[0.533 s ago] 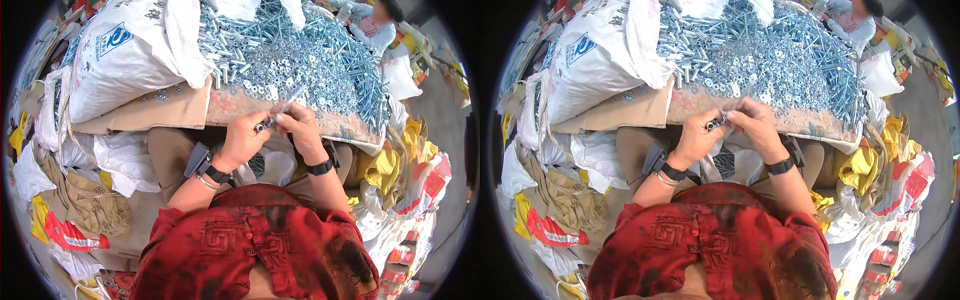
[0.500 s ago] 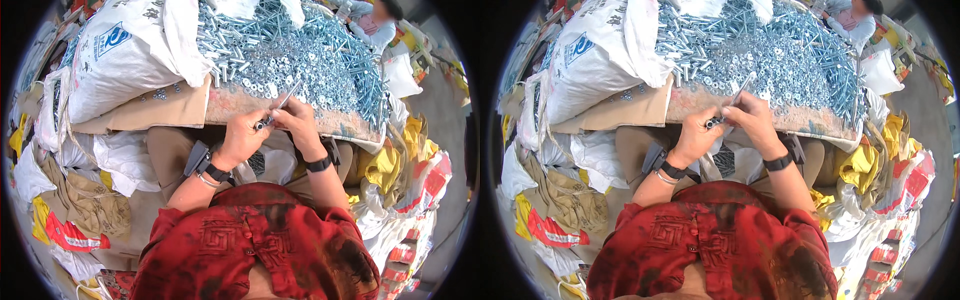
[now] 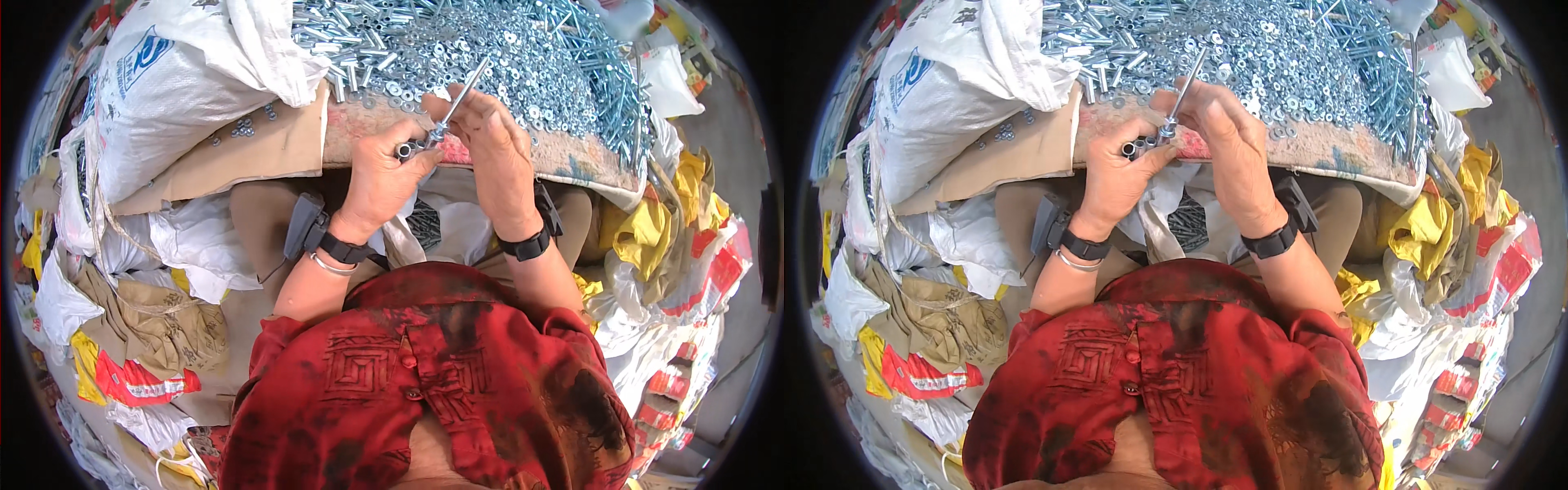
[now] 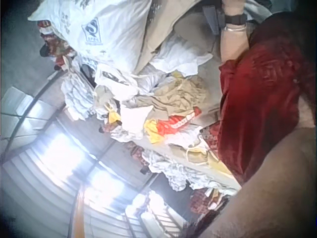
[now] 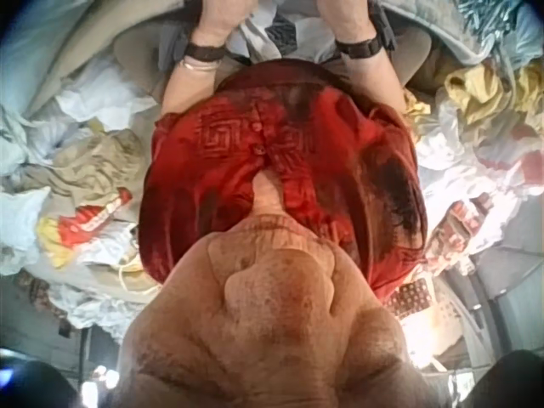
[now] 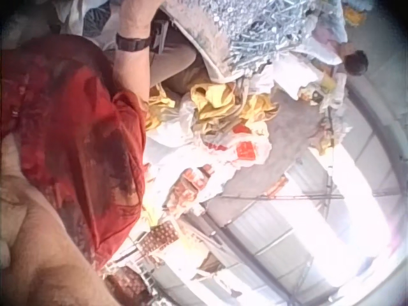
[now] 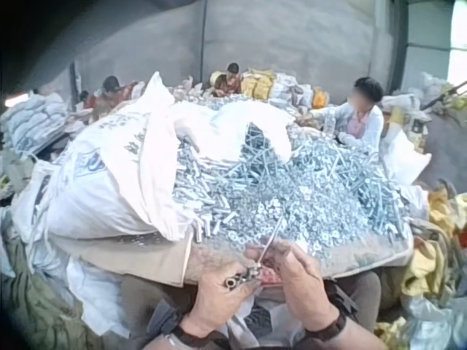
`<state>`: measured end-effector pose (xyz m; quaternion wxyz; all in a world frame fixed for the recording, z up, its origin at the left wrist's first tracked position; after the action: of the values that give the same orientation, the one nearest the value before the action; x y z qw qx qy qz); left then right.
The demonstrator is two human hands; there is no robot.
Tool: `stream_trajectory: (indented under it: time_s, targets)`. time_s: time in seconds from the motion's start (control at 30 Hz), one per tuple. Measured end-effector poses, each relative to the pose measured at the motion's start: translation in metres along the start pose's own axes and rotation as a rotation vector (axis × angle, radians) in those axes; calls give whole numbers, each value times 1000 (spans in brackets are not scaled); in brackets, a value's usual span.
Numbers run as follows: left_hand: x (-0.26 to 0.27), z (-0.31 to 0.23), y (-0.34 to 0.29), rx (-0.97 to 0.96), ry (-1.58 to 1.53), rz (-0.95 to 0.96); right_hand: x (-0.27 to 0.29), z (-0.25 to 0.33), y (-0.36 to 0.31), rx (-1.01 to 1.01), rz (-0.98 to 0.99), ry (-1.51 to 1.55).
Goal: Sliding washers onto long metal bolts or screws from a large pile of hardware.
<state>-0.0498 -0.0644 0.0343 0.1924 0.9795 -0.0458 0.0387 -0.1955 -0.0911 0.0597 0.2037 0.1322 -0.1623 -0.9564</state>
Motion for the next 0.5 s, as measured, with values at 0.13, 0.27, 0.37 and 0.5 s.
stream_trajectory:
  time_s: [0.13, 0.27, 0.37, 0.5]
  targets:
    - [3, 6, -5, 102, 72, -10, 38, -9, -11, -252, -179, -160]
    - [-6, 8, -5, 160, 109, 80, 40, -15, -10, -216, -273, -248]
    - [-16, 3, -6, -58, 255, 75, 17, 1, 3, -122, -17, -480]
    - [-22, 3, -5, -131, 388, 74, 38, -6, -1, -194, -10, -517]
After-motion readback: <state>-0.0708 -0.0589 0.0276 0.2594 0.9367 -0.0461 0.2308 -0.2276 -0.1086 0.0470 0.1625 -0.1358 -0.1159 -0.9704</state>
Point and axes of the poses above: each hand's wrist, its own y-axis towards the middle knuckle, its own x-axis out of the back of the hand, z = x × y, the point moved 5 cm from there along y, towards the middle knuckle, and after that the axes turned 8 degrees about z, right-handed, at the moved point
